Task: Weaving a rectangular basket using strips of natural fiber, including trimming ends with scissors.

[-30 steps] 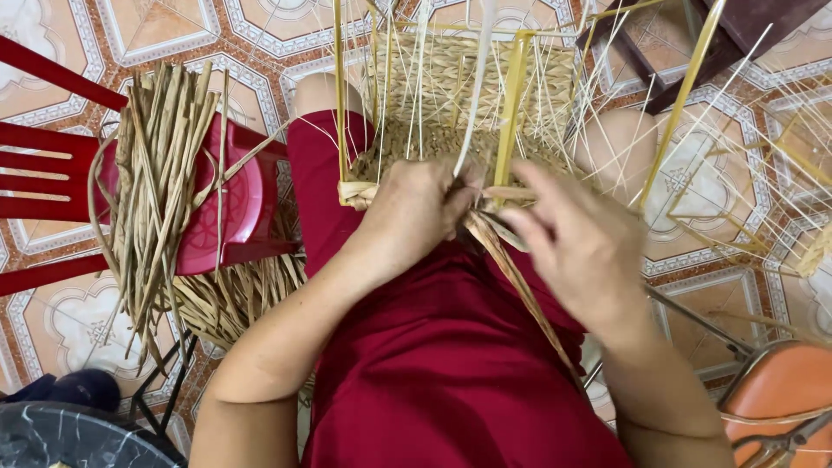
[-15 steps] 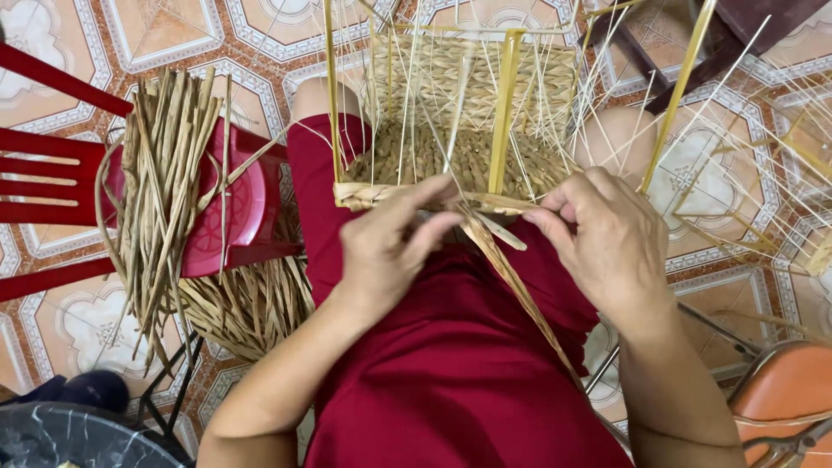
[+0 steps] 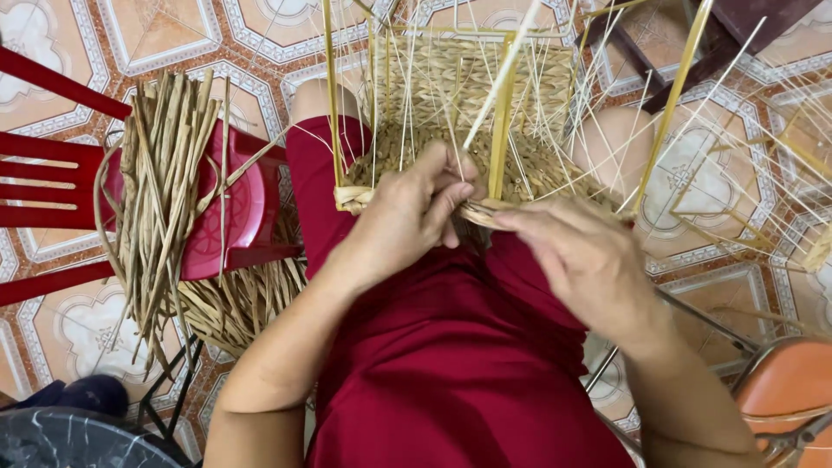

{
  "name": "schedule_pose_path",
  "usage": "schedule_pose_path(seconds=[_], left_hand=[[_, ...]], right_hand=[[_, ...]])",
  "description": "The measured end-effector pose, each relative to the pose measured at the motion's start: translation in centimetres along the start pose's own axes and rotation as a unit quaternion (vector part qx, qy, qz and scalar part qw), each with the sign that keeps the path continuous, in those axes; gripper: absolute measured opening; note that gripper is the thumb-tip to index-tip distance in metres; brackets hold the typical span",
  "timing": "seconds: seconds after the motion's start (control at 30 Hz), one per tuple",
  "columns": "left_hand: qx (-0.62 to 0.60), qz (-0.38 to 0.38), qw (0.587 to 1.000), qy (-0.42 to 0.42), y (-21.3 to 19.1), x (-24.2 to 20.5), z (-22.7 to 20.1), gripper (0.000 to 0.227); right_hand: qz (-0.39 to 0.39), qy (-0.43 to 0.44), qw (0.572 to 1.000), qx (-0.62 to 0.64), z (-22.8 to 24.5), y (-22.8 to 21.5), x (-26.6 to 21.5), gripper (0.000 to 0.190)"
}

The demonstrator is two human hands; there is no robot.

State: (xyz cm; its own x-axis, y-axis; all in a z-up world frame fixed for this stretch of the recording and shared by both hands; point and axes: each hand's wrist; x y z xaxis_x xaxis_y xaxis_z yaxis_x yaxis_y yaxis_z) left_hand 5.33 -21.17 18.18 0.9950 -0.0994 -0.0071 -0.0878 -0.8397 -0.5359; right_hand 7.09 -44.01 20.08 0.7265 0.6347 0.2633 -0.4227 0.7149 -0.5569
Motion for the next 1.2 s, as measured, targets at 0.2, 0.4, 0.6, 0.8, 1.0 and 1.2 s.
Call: schedule_pose_path(seconds=[0.2, 0.4, 0.6, 0.8, 1.0, 1.2], left_hand=[[0.149, -0.096, 0.975, 0.135, 2.3, -0.4, 0.7, 0.019], [0.205, -0.166, 0.958, 0.111, 3.7, -1.5, 0.6, 0.015], [0.246, -0.193, 0.942, 0.125, 3.8, -1.9, 0.3, 0.015], [0.303, -0.135, 0.941, 0.066, 3.9, 0.3, 0.9, 0.014], [0.384, -0.024, 0.923, 0.03, 3.4, 2.4, -0.4, 0.023], [0.328, 0.088, 0.941, 0.006, 1.2, 2.7, 0.5, 0.023]], right_hand=[[-0.029, -0.069, 0.982, -0.175, 3.0, -1.8, 3.0, 0.024], [-0.153, 0.031, 0.985, -0.073, 0.2, 1.4, 1.3, 0.025], [-0.126, -0.077, 0.988, -0.04, -1.1, 3.6, 3.4, 0.019], [-0.1, 0.086, 0.989, 0.067, -1.8, 2.9, 2.4, 0.021], [-0.007, 0.299, 0.936, 0.183, -4.1, 1.0, 3.6, 0.053], [0.019, 0.359, 0.893, 0.27, -6.2, 1.2, 5.4, 0.063]])
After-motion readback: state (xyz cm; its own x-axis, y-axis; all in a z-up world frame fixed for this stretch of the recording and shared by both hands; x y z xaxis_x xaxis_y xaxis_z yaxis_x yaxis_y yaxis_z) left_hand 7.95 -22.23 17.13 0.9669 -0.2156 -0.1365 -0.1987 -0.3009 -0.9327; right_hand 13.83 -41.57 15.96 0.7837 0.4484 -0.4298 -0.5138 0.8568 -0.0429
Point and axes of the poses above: each hand's wrist, its own x-axis towards the middle knuckle, its own y-axis out of the palm, z = x × y, and after that the axes turned 15 degrees about x, right-handed
